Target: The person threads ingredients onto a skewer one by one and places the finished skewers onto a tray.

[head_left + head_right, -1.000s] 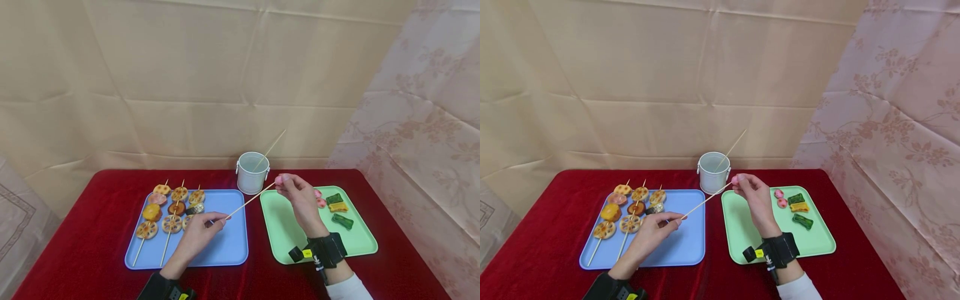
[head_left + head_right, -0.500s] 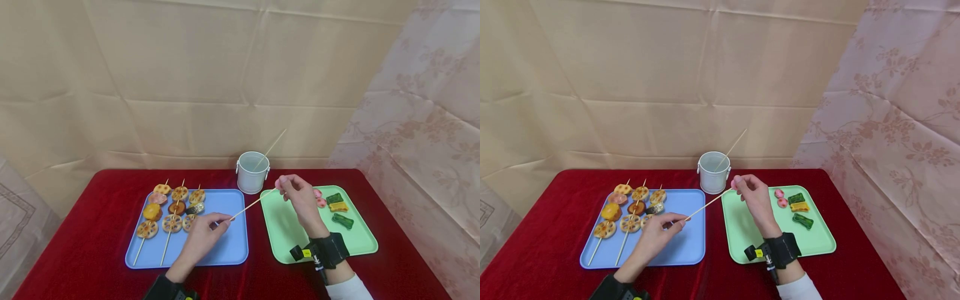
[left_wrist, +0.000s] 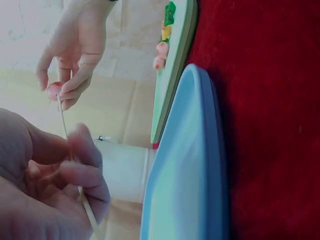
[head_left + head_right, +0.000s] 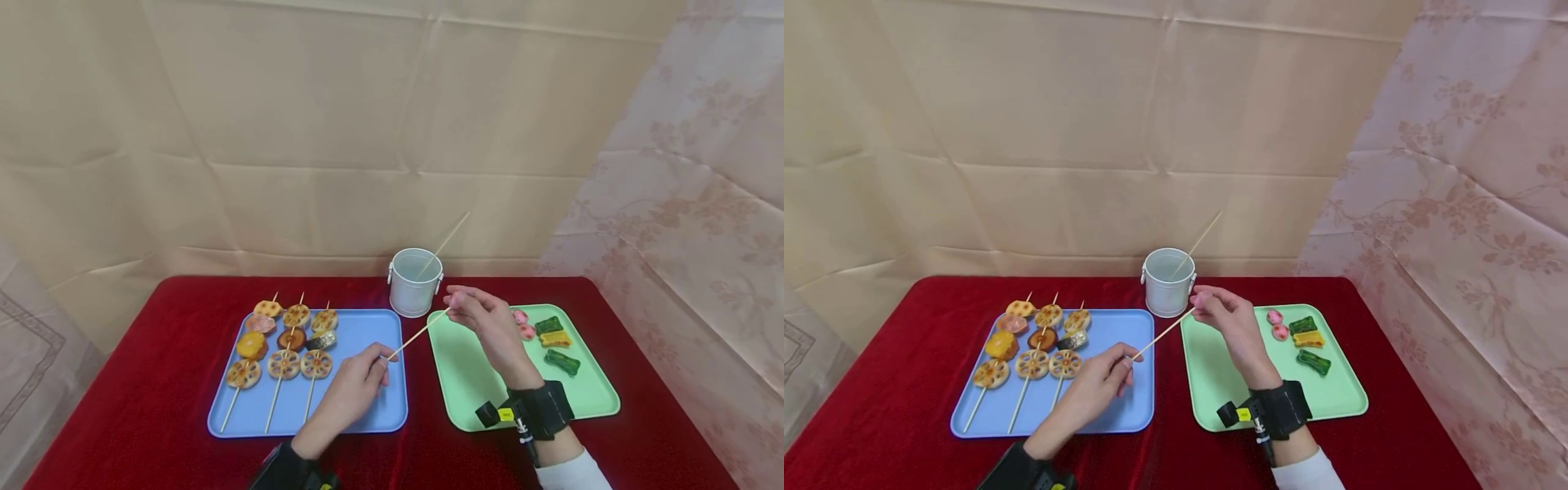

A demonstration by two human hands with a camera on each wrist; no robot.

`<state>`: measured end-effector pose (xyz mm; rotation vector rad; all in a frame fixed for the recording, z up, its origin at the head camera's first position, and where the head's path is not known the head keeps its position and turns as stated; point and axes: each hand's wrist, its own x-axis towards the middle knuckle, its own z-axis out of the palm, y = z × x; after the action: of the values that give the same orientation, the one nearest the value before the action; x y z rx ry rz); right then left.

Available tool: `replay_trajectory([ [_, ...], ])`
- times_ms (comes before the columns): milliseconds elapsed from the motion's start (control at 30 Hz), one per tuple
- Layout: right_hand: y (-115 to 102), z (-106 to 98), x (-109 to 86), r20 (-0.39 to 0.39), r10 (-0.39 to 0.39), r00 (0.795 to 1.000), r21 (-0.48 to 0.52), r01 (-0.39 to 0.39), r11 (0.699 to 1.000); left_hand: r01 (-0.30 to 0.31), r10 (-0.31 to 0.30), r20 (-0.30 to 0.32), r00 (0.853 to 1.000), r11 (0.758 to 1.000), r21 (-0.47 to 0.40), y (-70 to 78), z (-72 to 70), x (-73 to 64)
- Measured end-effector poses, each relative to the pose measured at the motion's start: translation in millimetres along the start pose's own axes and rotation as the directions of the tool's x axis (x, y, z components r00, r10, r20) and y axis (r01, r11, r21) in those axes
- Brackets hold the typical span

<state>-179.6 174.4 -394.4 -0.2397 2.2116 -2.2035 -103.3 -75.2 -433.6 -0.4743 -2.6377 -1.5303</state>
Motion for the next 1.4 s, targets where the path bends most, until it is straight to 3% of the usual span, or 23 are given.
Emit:
replay_trajectory([
  [167, -1.6, 0.0, -0.9, 0.008, 0.006, 1.0, 0.051, -0.006, 0.999, 0.055, -0.058, -0.031, 0.998, 0.995, -0.089, -1.4, 3.5, -0.7],
  [400, 2.3, 3.9, -1.3, -0.057, -0.017, 0.998, -0.036, 0.015, 0.999, 0.078, -0.089, -0.064, 0.994, 0.984, -0.163, -3.0, 6.5, -0.4],
  [800, 6.7, 11.8, -3.1, 0.007, -0.019, 1.0, -0.04, 0.019, 0.999, 0.117, -0.138, -0.117, 0.983, 0.978, -0.17, -3.4, 7.5, -0.1],
  [967, 8.5, 18.0, -5.4, 0.01, -0.013, 1.0, -0.105, 0.014, 0.994, 0.123, -0.149, -0.129, 0.98, 0.974, -0.189, -3.0, 7.9, -1.1],
  [1400, 19.9, 42.3, -14.9, 0.154, -0.02, 0.988, -0.173, 0.047, 0.984, 0.14, -0.167, -0.134, 0.977, 0.972, -0.19, -3.2, 8.0, 0.6],
])
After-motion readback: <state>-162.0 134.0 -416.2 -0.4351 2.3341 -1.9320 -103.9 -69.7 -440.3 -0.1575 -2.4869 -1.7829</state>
